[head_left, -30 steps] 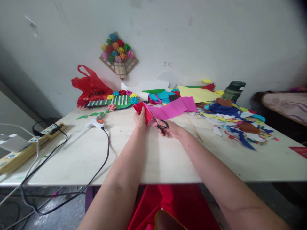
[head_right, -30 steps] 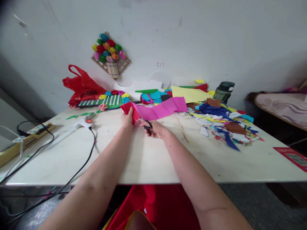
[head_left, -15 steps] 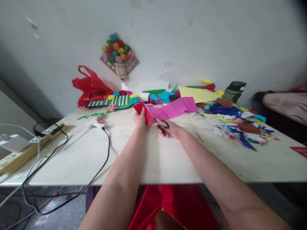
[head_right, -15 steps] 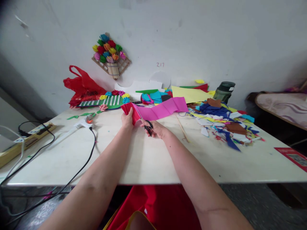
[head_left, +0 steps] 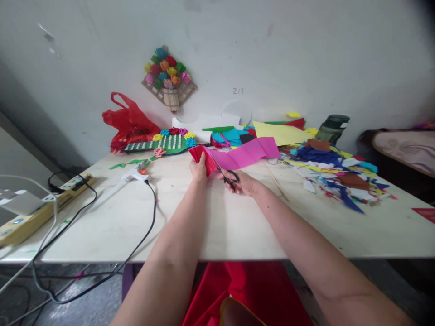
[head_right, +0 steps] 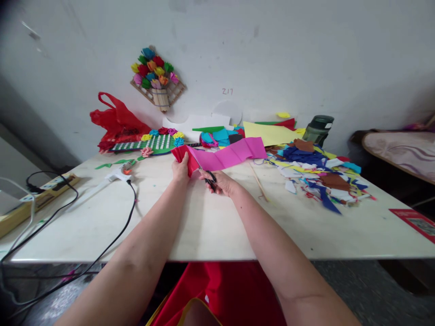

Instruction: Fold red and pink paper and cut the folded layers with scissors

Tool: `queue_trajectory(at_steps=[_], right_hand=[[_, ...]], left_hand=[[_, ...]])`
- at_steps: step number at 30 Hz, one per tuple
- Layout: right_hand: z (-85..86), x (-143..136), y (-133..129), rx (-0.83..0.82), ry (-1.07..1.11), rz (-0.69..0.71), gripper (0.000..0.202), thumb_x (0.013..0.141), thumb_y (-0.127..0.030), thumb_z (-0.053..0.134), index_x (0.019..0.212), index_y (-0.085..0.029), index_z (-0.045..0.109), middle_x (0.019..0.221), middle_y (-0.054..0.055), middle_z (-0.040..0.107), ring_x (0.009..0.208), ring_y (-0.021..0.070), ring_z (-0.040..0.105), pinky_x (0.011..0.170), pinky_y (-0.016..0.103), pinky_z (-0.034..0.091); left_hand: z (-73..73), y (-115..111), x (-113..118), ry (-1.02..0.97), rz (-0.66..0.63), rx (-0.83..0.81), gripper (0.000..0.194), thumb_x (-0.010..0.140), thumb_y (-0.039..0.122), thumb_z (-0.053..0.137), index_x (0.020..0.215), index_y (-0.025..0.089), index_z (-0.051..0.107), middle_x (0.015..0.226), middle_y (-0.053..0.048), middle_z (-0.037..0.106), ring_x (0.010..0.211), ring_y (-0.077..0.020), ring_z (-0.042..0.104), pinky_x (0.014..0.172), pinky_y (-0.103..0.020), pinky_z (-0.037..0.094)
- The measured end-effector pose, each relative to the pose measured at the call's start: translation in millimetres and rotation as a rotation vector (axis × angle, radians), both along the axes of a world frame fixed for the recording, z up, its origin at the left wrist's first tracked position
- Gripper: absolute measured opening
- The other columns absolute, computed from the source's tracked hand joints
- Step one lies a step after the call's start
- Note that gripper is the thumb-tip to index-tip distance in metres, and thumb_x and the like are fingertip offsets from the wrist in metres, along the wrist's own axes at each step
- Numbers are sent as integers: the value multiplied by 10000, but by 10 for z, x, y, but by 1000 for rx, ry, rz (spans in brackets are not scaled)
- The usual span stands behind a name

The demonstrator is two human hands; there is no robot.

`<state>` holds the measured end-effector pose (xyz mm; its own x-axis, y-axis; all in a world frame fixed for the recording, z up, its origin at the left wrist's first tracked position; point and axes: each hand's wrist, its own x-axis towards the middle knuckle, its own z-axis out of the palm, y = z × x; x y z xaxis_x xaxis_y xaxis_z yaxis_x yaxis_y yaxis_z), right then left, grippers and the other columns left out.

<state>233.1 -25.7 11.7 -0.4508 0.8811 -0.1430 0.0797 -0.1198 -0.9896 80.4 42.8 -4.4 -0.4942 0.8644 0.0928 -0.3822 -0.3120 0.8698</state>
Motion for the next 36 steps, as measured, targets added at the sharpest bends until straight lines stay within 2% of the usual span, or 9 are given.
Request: queue_trajectory(at_steps=[10,17,27,36], right_hand=[[18,-14,-11,-22,18,-12,442,779,-553,570,909,-132,597,493,-49,506,353,51,440,273,154,198],[35,-26,-39,-27,12,-30,366,800,-485,581,881,-128,597,470,-56,498,330,44,421,263,154,181],[-17,-34,-24,5,10,-33,285,781,-412,622,863,-141,596,461,-70,487,321,40,401,252,149,182],[-29,0,22,-2,27,9,426,821,-519,537,965,-122,595,536,-26,556,376,73,495,257,165,271]], left_hand=[[-28,24,-9,-14,15,26,284,717,331,665,918,138,615,805,-58,660,664,-153,628,611,-265,510],[-17,13,-19,-13,21,13,281,719,333,664,916,137,619,790,-58,659,669,-156,630,611,-265,508],[13,-13,-25,1,38,-1,277,723,328,658,914,128,632,788,-61,659,675,-158,628,622,-266,502],[-11,-15,-18,-24,4,24,292,703,341,676,907,140,621,794,-56,661,673,-156,632,614,-259,504]])
